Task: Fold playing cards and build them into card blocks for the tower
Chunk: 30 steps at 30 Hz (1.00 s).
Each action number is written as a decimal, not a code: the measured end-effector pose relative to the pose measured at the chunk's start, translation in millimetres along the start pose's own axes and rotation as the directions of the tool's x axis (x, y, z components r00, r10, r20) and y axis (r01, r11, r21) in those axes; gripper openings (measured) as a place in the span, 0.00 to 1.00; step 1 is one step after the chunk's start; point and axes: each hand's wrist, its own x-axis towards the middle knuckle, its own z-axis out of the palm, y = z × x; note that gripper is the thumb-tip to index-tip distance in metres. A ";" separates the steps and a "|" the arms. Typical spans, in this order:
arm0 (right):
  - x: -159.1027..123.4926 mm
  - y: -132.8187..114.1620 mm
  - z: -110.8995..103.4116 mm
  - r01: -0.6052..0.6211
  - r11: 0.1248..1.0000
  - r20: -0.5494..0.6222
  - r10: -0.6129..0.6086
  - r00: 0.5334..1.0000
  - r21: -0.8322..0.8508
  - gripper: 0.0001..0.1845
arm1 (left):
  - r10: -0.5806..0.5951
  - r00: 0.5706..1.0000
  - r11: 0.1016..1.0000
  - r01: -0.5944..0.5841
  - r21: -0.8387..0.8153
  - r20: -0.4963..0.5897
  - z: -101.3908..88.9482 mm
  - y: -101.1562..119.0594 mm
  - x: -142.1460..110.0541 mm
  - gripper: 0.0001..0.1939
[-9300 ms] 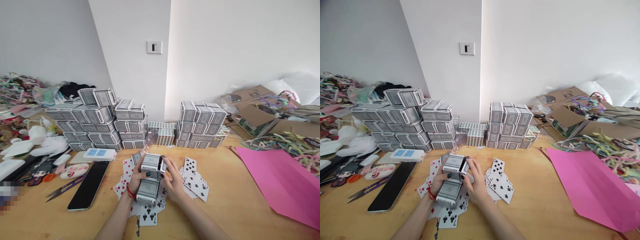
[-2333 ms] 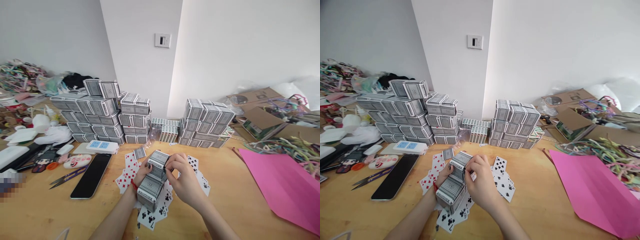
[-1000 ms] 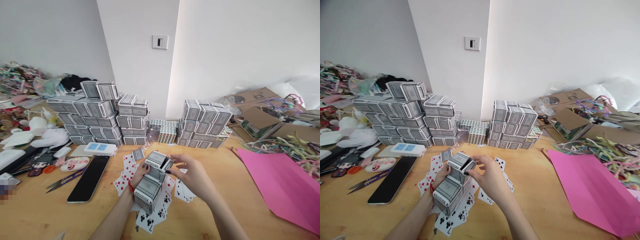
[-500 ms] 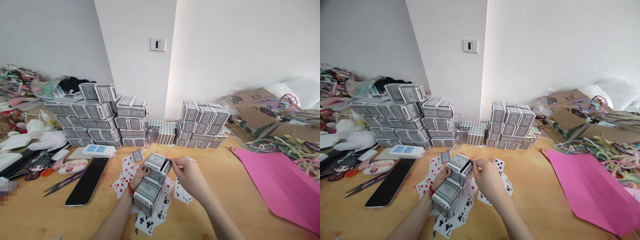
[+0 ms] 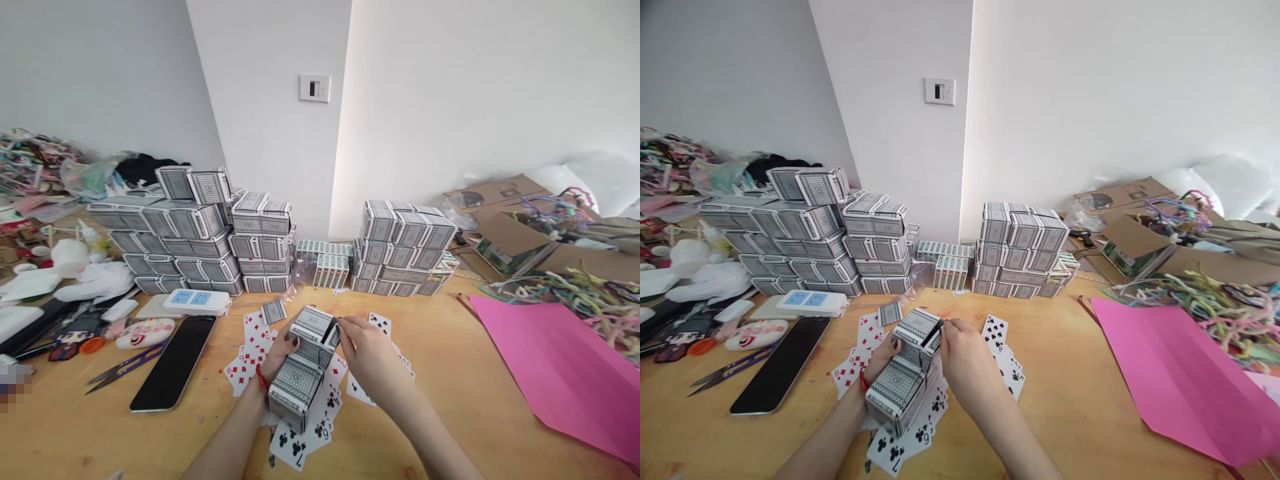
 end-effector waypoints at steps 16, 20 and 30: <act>-1.2 -3.3 2.7 0.098 0.981 0.018 -0.097 0.995 -0.169 0.16 | -0.051 0.996 0.997 0.055 -0.049 0.068 -5.1 -3.3 -0.9 0.34; -0.6 -3.7 1.8 0.105 0.979 0.027 -0.102 0.994 -0.176 0.16 | -0.051 0.996 0.998 0.054 -0.042 0.071 -3.9 -2.5 -0.9 0.31; 3.3 1.6 2.7 -0.109 0.987 -0.062 0.116 0.991 0.114 0.15 | -0.059 0.996 0.997 0.061 -0.039 0.066 -2.6 -0.2 -3.1 0.28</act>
